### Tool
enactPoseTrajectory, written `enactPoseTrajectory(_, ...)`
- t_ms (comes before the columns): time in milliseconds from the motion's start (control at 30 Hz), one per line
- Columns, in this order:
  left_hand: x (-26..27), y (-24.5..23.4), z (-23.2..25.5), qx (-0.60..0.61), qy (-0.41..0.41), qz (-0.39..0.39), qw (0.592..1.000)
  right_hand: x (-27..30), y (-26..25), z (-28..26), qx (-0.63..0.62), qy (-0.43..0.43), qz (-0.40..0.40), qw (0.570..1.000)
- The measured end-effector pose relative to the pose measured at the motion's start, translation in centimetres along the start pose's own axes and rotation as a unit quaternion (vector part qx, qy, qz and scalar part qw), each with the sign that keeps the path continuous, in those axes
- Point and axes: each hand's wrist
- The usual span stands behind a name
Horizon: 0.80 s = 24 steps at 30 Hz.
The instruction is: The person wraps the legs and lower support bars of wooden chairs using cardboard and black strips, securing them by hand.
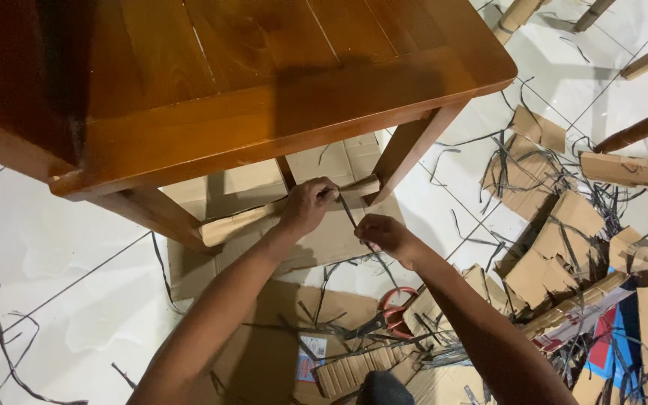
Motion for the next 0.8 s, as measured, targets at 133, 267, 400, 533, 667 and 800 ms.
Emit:
enactPoseTrajectory(133,0.3,-0.2,0.6,0.010,-0.006,0.018,1.000,-1.4,0.8,-0.3,0.078,0.001,-0.002,0.997)
enactPoseTrajectory(267,0.3,-0.3,0.5,-0.025,-0.035,-0.010,0.999,-3.1,2.0,-0.1,0.021,0.054,0.010,0.998)
enactPoseTrajectory(400,-0.4,0.1,-0.6,-0.048,-0.007,0.000,0.999,-4.3,3.2,-2.2,0.020,0.034,0.122,0.992)
enactPoseTrajectory(533,0.3,-0.4,0.6,-0.019,-0.015,0.008,1.000,-9.0,0.7,3.7,0.141,-0.063,0.200,0.968)
enactPoseTrajectory(667,0.7,-1.2,2.0,0.006,0.006,-0.016,1.000,-6.9,3.2,0.7,0.035,-0.035,0.199,0.979)
enactPoseTrajectory(800,0.3,-1.0,1.5,-0.020,0.021,-0.024,0.999,-4.9,4.4,-1.7,-0.068,-0.021,0.175,0.982)
Point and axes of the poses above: each hand's wrist, its own x-axis away from the middle knuckle, its own y-axis out of the palm, z = x × y, and after that the axes turned 2 degrees about -y, right-handed
